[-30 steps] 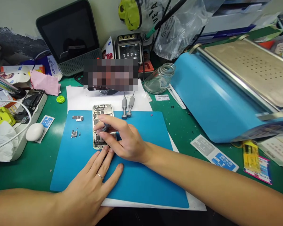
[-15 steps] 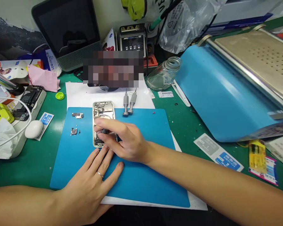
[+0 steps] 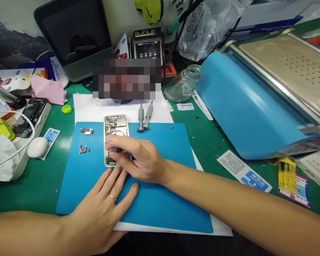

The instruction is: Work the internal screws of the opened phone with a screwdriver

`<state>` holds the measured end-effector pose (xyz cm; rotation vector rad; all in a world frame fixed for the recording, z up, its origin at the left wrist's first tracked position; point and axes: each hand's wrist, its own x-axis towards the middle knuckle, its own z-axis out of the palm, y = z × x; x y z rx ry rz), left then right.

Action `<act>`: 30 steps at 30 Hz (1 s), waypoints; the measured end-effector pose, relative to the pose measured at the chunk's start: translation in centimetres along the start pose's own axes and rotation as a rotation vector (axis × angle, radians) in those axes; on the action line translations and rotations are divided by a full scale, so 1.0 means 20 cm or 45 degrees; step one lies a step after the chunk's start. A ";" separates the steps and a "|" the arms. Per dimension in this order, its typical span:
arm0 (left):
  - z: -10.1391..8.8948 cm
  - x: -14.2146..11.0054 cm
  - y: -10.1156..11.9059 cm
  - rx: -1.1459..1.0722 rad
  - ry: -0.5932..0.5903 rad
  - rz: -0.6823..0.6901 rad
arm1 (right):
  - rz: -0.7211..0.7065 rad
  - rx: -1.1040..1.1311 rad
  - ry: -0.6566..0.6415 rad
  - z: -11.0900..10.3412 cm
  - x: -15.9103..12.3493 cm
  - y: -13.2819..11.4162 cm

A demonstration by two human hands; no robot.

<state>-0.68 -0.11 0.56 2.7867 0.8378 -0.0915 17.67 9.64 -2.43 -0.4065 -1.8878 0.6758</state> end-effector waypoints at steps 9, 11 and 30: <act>0.00 -0.01 0.00 0.031 0.032 0.009 | -0.078 -0.048 0.003 0.01 0.01 0.00; 0.00 -0.01 0.00 0.030 0.035 0.006 | -0.083 -0.041 0.005 0.01 0.01 0.00; 0.04 -0.02 0.02 -0.001 0.045 -0.079 | -0.027 -0.006 -0.018 0.00 0.00 0.00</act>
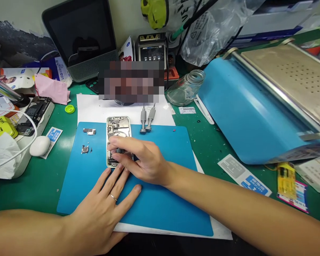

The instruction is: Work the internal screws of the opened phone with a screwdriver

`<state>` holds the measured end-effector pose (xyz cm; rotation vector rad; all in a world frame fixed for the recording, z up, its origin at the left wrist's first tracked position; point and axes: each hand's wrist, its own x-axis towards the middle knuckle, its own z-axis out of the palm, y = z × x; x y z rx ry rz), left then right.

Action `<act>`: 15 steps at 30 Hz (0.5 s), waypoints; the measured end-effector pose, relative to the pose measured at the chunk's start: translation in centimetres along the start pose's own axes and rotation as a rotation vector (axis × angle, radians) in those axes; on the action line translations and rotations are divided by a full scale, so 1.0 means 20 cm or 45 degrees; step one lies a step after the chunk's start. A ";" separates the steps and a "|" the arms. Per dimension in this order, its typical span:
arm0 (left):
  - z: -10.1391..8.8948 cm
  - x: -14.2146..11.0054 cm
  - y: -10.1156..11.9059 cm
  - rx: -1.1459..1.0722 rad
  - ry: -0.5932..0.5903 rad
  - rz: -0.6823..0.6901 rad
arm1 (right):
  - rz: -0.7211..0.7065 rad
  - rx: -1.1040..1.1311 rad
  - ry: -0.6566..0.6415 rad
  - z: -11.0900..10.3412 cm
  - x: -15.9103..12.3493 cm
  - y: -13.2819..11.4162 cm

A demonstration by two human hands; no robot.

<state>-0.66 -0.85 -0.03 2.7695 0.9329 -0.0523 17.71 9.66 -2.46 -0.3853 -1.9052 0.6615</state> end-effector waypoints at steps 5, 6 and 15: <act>0.00 0.00 0.00 -0.024 -0.015 -0.015 | -0.023 -0.019 0.008 0.00 0.01 -0.01; 0.00 0.00 0.00 -0.023 -0.014 -0.011 | -0.031 -0.019 0.006 0.00 0.01 -0.01; -0.01 0.00 -0.01 -0.027 -0.035 0.011 | -0.037 0.010 -0.014 -0.01 0.00 -0.01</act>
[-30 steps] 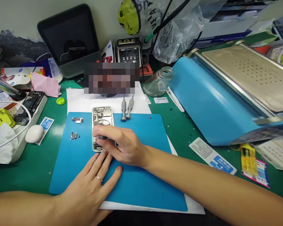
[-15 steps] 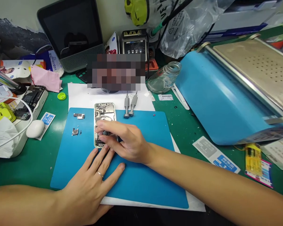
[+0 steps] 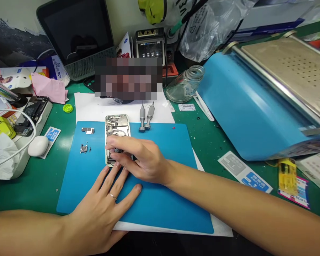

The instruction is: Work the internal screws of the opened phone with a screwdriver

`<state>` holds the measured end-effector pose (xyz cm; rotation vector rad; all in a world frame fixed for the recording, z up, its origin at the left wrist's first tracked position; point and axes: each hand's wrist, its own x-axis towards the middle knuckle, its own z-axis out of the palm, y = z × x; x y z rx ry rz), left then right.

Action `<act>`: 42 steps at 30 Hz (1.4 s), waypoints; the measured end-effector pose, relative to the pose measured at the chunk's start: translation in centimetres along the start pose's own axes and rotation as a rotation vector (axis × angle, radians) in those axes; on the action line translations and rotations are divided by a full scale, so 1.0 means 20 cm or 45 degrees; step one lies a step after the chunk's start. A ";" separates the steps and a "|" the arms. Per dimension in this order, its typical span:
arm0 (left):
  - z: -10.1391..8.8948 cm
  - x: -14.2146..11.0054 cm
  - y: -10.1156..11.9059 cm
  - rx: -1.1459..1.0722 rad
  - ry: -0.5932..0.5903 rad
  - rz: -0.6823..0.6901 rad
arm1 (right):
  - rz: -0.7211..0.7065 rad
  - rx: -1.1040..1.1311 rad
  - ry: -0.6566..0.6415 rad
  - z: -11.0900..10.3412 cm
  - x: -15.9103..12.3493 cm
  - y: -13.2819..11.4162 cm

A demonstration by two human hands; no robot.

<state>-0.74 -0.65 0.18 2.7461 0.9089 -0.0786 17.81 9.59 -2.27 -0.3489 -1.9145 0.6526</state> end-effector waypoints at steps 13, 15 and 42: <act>-0.01 0.00 -0.01 0.047 -0.005 -0.014 | -0.073 -0.068 0.056 0.01 0.02 0.00; -0.01 0.00 -0.01 0.044 0.001 -0.014 | -0.081 -0.071 0.055 0.01 0.02 0.00; -0.02 -0.01 -0.01 0.085 -0.029 0.010 | -0.168 -0.298 0.006 0.01 0.04 -0.02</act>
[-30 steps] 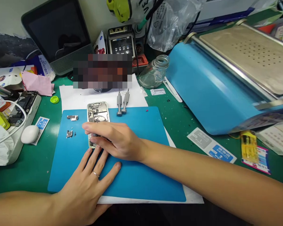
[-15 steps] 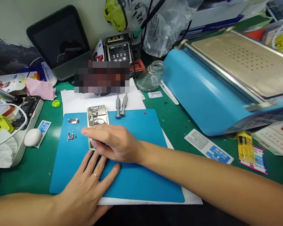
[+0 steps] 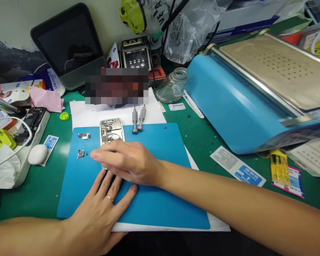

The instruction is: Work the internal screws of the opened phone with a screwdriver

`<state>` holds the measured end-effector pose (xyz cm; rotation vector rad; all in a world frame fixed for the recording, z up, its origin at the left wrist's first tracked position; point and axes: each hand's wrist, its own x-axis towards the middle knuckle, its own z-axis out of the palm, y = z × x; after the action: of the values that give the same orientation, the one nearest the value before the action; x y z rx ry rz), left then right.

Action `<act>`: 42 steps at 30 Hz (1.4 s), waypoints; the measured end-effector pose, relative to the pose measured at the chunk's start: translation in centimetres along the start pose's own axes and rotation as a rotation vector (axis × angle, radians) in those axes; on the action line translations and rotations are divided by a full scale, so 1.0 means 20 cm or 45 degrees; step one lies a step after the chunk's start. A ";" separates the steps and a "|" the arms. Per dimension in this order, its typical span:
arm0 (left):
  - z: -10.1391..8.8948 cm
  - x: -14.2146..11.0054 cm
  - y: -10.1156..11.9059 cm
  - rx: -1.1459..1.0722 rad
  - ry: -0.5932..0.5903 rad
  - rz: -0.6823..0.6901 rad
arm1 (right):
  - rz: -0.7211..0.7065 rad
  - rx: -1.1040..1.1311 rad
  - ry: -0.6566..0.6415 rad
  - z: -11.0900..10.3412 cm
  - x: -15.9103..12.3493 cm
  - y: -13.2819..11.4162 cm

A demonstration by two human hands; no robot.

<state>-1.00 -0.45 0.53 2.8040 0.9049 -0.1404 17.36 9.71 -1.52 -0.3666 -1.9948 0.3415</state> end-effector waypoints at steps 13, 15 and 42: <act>0.01 0.00 0.01 0.007 0.012 -0.009 | 0.016 -0.021 0.004 0.00 -0.01 0.00; 0.01 0.01 0.01 0.000 0.020 -0.012 | 0.015 -0.029 0.007 -0.01 0.00 0.00; 0.01 0.01 0.01 -0.013 0.043 -0.032 | 0.053 -0.007 0.031 -0.01 0.00 -0.01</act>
<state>-0.69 -0.61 0.31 2.7943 0.9458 -0.0915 17.47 9.54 -1.42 -0.4142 -1.9670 0.3560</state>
